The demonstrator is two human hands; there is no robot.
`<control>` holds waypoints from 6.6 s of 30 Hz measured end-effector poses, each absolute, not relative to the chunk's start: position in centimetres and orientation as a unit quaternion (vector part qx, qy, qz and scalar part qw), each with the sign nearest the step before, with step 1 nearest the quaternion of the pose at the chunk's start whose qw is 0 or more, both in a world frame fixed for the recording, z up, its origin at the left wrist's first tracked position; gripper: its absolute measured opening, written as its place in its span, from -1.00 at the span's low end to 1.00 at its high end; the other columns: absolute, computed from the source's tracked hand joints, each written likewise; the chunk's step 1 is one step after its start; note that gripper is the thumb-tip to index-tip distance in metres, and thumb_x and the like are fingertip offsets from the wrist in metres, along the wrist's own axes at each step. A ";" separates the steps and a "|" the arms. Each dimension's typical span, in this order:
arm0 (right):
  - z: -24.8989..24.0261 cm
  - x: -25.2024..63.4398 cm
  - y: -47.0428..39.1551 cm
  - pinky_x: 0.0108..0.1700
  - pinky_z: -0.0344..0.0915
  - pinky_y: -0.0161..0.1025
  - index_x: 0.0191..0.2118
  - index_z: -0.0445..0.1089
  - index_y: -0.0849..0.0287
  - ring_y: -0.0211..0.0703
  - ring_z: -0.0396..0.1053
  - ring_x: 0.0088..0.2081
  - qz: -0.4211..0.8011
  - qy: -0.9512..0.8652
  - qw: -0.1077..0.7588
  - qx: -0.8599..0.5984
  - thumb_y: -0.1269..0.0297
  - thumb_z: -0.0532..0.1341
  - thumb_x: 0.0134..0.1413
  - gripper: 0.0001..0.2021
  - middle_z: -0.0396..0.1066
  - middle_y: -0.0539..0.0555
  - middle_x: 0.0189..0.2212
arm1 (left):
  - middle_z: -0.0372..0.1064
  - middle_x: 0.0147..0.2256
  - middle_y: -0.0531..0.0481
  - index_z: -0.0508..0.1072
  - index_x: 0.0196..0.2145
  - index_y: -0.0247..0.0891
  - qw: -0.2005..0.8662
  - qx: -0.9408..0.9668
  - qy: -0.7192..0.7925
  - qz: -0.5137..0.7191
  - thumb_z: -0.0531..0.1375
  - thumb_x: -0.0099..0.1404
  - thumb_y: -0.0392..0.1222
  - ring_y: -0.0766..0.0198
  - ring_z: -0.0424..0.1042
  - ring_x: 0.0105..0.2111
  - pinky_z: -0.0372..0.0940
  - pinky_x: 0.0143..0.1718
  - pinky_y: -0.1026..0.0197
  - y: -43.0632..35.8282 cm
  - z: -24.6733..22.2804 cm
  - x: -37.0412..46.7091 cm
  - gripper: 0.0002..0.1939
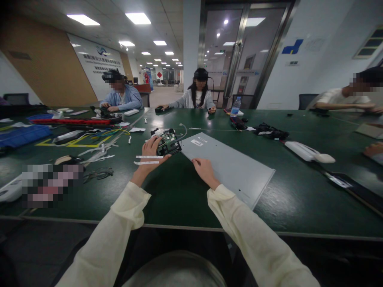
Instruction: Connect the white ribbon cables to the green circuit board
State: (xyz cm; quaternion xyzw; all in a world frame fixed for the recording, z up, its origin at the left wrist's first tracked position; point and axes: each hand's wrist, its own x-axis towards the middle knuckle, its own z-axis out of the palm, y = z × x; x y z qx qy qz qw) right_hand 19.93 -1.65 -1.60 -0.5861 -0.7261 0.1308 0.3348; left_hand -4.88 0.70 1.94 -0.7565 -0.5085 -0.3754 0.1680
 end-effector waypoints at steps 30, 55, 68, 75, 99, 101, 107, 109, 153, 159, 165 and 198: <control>0.0 17.4 -6.3 -0.15 0.24 -0.25 -0.27 0.50 0.15 -0.17 0.42 -0.29 0.207 -0.812 0.324 -0.439 0.19 0.02 0.15 -0.69 0.48 0.04 -0.29 | 0.05 0.14 -0.24 0.06 0.14 -0.26 0.117 -0.767 -0.477 -0.413 0.15 0.03 0.27 -0.03 0.03 0.16 -0.01 0.13 -0.02 0.3 2.4 -4.3 -0.16; 0.2 16.4 -9.4 -0.01 0.24 -0.25 -0.29 0.43 0.16 -0.23 0.39 -0.15 0.211 -0.907 0.284 -0.228 0.36 0.07 0.09 -0.81 0.46 0.06 -0.23 | 0.08 0.13 -0.17 0.12 0.14 -0.20 -0.030 -0.906 -0.363 -0.216 0.20 0.05 0.14 0.05 0.08 0.13 0.05 0.12 0.00 -1.3 -1.0 -0.7 -0.24; 0.7 16.3 -9.2 -0.02 0.25 -0.24 -0.34 0.43 0.16 -0.22 0.38 -0.14 0.209 -0.909 0.290 -0.217 0.37 0.06 0.08 -0.81 0.46 0.07 -0.25 | -0.09 0.21 -0.21 0.03 0.18 -0.24 -0.095 -0.903 -0.359 -0.218 0.16 0.13 -0.01 0.07 -0.04 0.20 0.03 0.15 0.01 -1.3 -2.1 0.4 -0.29; 0.6 16.7 -8.9 -0.03 0.24 -0.28 -0.39 0.44 0.18 -0.24 0.38 -0.13 0.245 -0.901 0.292 -0.205 0.37 0.07 0.09 -0.80 0.46 0.07 -0.26 | -0.15 0.23 -0.20 0.03 0.19 -0.24 -0.105 -0.901 -0.366 -0.210 0.14 0.14 -0.09 0.08 -0.12 0.23 -0.02 0.17 -0.01 -1.6 -2.1 0.5 -0.32; -2.5 25.7 -1.3 0.01 0.09 -0.12 0.11 0.16 0.34 0.03 0.24 0.00 -0.043 -0.680 0.192 -0.706 0.08 -0.03 0.18 -0.50 0.31 0.32 -0.06 | -0.39 0.28 -0.15 -0.16 0.24 -0.17 -0.134 -0.886 -0.395 -0.203 0.12 0.11 0.21 0.00 -0.27 0.25 -0.07 0.19 0.00 -2.3 -2.3 0.8 -0.12; -3.4 25.5 -0.8 0.06 0.04 -0.11 0.12 0.14 0.32 0.02 0.18 0.04 -0.048 -0.701 0.178 -0.689 0.08 -0.04 0.18 -0.50 0.27 0.30 -0.02 | -0.37 0.28 -0.16 -0.15 0.24 -0.18 -0.134 -0.885 -0.396 -0.203 0.12 0.10 0.21 0.00 -0.25 0.25 -0.06 0.18 -0.01 -2.3 -2.3 0.8 -0.13; -4.0 25.1 0.7 0.10 0.01 -0.18 0.10 0.15 0.33 -0.04 0.13 0.06 -0.039 -0.729 0.183 -0.658 0.25 0.02 0.12 -0.56 0.24 0.24 0.01 | -0.31 0.27 -0.18 -0.11 0.23 -0.19 -0.144 -0.887 -0.389 -0.203 0.10 0.10 0.24 0.00 -0.23 0.25 -0.06 0.18 -0.01 -2.3 -2.0 0.9 -0.14; -4.0 25.3 0.9 0.09 0.02 -0.19 0.09 0.17 0.34 -0.06 0.14 0.05 -0.038 -0.731 0.186 -0.656 0.30 0.01 0.10 -0.58 0.25 0.24 0.00 | -0.28 0.26 -0.18 -0.11 0.23 -0.20 -0.143 -0.888 -0.386 -0.205 0.11 0.10 0.23 0.01 -0.22 0.25 -0.06 0.18 -0.01 -2.3 -2.0 0.9 -0.14; -4.2 26.2 0.3 0.04 -0.02 -0.03 0.19 0.03 0.20 0.10 0.03 0.09 -0.068 -0.703 0.134 -0.695 0.02 -0.05 0.16 -0.46 0.15 0.26 0.05 | -0.39 0.28 -0.17 -0.09 0.22 -0.21 -0.135 -0.885 -0.404 -0.188 0.08 0.12 0.23 0.01 -0.30 0.26 -0.12 0.20 -0.03 -2.2 -1.9 1.6 -0.16; -4.1 26.1 0.1 0.06 -0.03 0.01 0.18 0.04 0.22 0.12 0.02 0.11 -0.063 -0.700 0.134 -0.698 0.02 -0.05 0.16 -0.45 0.14 0.28 0.08 | -0.41 0.28 -0.13 -0.14 0.24 -0.16 -0.144 -0.882 -0.405 -0.192 0.09 0.12 0.22 0.03 -0.31 0.26 -0.12 0.20 -0.03 -2.0 -2.1 1.5 -0.15; -3.3 26.0 0.3 0.06 0.05 -0.10 0.16 0.08 0.30 -0.01 0.10 0.09 -0.031 -0.684 0.233 -0.691 0.13 -0.07 0.18 -0.51 0.20 0.26 0.05 | -0.37 0.28 -0.14 -0.16 0.24 -0.16 -0.125 -0.887 -0.391 -0.212 0.11 0.11 0.20 0.03 -0.31 0.26 -0.12 0.19 -0.03 -2.4 -1.7 1.3 -0.13; 0.4 16.2 -0.6 -0.03 0.07 -0.20 -0.16 0.37 0.19 -0.11 0.33 -0.12 -0.029 -0.797 0.085 -0.597 0.21 -0.21 0.27 -0.57 0.42 0.19 -0.18 | 0.08 0.16 -0.17 0.08 0.17 -0.29 -0.086 -0.790 -0.579 -0.182 -0.21 0.35 -0.01 -0.03 0.02 0.18 -0.19 0.15 -0.27 0.3 -3.3 2.3 -0.48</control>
